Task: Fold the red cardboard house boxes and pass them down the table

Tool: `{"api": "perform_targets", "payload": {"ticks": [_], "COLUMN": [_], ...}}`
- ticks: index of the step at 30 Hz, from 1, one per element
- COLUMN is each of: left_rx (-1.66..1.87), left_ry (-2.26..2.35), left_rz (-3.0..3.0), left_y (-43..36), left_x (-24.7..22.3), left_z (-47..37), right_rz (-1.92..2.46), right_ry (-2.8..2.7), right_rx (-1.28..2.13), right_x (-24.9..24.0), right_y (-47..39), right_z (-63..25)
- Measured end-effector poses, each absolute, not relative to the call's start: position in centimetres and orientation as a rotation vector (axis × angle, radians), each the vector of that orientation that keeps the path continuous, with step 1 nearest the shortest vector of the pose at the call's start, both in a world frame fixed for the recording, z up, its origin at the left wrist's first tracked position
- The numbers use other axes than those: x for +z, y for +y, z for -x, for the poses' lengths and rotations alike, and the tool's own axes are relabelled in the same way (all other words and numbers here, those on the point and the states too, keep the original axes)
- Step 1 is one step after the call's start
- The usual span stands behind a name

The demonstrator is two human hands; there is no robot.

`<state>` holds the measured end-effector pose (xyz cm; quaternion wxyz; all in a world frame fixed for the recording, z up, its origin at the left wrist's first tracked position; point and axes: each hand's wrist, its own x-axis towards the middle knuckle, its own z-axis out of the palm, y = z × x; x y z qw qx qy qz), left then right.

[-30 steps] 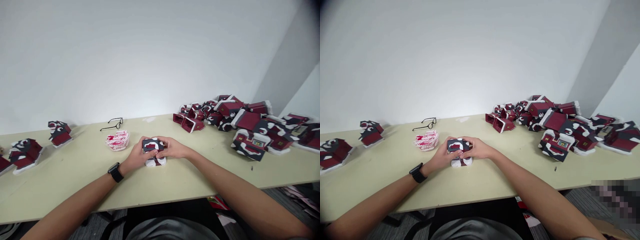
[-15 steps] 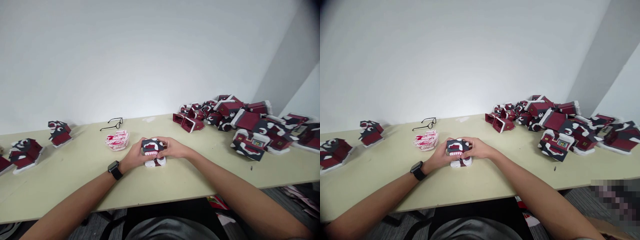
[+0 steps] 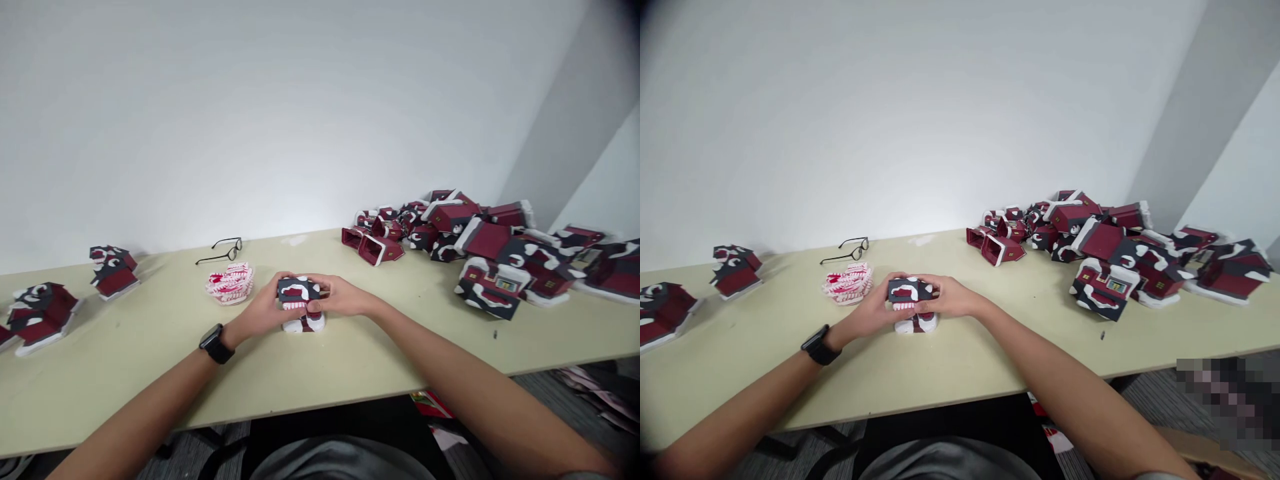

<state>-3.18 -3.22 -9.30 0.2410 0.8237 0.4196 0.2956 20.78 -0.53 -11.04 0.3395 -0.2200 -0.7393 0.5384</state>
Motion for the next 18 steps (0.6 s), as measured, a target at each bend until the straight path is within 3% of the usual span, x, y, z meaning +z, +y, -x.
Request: {"api": "perform_targets", "payload": {"ticks": [4,11,18], "left_rx": [0.936,0.652,0.653], "left_ry": [1.214,1.365,1.765], "left_rz": [-2.618,-2.860,-2.912], "left_y": [-3.9,-5.7,-7.9], "left_x": [-7.9,-5.6,-4.9], "left_z": [3.5,5.4,17.8], "right_rz": [0.753,0.829,0.922], "right_ry": [-1.811,-1.711,-1.741], "right_rx": [1.460,1.489,1.451], "right_x": [-10.8,-10.8,-10.7], "right_y": [-0.7,-0.5,-0.5], "right_z": [-20.9,-20.9,-21.0]}}
